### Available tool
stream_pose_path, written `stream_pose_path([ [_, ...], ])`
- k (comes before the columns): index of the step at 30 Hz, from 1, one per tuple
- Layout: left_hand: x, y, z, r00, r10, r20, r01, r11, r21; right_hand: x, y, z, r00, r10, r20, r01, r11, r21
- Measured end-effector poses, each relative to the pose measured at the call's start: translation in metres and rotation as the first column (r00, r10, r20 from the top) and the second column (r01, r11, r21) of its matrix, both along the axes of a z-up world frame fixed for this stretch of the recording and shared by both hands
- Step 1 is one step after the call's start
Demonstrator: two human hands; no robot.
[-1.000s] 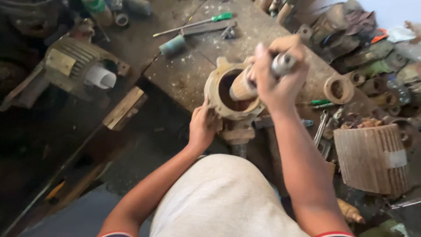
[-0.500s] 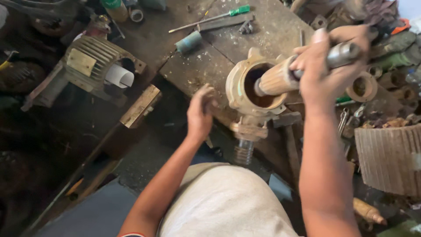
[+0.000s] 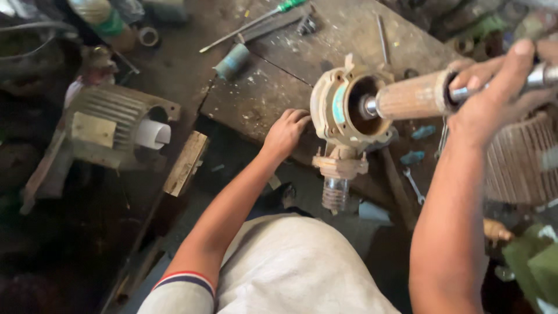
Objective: The person assembles a motor by inserting a rotor into a stator housing, tightening bolts with a wrench, and tapping the assembly with a hammer to seat components.
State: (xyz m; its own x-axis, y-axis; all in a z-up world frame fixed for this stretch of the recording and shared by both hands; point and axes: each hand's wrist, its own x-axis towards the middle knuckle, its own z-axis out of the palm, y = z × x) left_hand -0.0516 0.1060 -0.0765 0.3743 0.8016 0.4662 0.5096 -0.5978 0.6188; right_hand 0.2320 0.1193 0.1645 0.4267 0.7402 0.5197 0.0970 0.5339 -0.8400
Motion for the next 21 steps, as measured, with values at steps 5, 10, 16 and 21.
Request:
stream_pose_path([
  [5, 0.013, 0.02, -0.021, 0.952, -0.14, -0.272, 0.112, 0.987, -0.116, -0.019, -0.003, 0.015, 0.979, -0.007, 0.203, -0.001, 0.999, 0.038],
  [10, 0.022, 0.021, -0.032, 0.996, -0.03, -0.089, 0.022, 0.996, -0.089, -0.036, -0.006, 0.022, 0.96, -0.068, 0.272, 0.038, 0.993, 0.112],
  [16, 0.022, 0.008, -0.033, 0.999, 0.031, -0.045, -0.04, 0.974, -0.225, -0.054, -0.011, 0.02, 0.95, -0.114, 0.29, 0.092, 0.992, 0.088],
  [21, 0.004, 0.002, -0.033, 0.965, -0.226, -0.133, 0.209, 0.969, -0.132, -0.081, -0.011, 0.025, 0.961, -0.066, 0.268, 0.054, 0.997, 0.051],
])
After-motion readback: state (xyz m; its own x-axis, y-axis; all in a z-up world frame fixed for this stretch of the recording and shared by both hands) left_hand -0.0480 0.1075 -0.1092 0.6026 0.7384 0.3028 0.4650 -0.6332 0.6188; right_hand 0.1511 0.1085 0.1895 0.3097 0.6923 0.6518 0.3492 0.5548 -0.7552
